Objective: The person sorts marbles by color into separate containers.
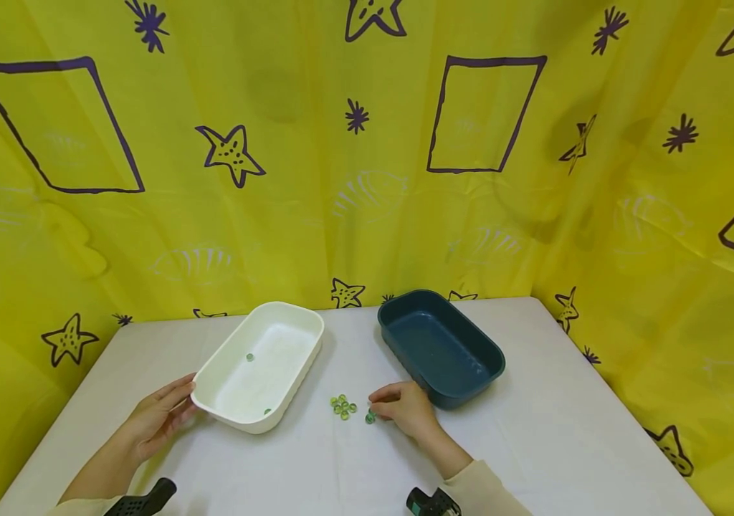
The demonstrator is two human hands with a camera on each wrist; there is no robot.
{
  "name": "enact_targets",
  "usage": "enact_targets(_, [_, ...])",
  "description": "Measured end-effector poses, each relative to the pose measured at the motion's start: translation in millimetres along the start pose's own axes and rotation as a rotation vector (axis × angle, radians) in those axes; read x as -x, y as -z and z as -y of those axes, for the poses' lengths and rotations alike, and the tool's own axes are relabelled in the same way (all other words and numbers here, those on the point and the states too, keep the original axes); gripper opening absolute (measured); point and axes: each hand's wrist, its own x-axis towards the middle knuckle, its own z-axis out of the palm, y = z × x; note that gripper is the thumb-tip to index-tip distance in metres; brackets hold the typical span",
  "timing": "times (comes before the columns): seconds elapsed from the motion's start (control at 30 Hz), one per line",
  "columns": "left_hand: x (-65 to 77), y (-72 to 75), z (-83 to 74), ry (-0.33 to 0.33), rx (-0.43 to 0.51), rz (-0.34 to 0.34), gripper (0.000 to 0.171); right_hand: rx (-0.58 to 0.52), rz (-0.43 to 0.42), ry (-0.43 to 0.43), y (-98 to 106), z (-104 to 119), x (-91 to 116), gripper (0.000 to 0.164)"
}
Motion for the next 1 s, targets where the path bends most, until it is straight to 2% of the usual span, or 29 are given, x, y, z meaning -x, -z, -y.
enact_targets(1.0, [2.6,-2.0,-2.0,0.008,-0.020,-0.008,0.029,0.238,-0.034,0.079,0.6,1.0,1.5,0.006])
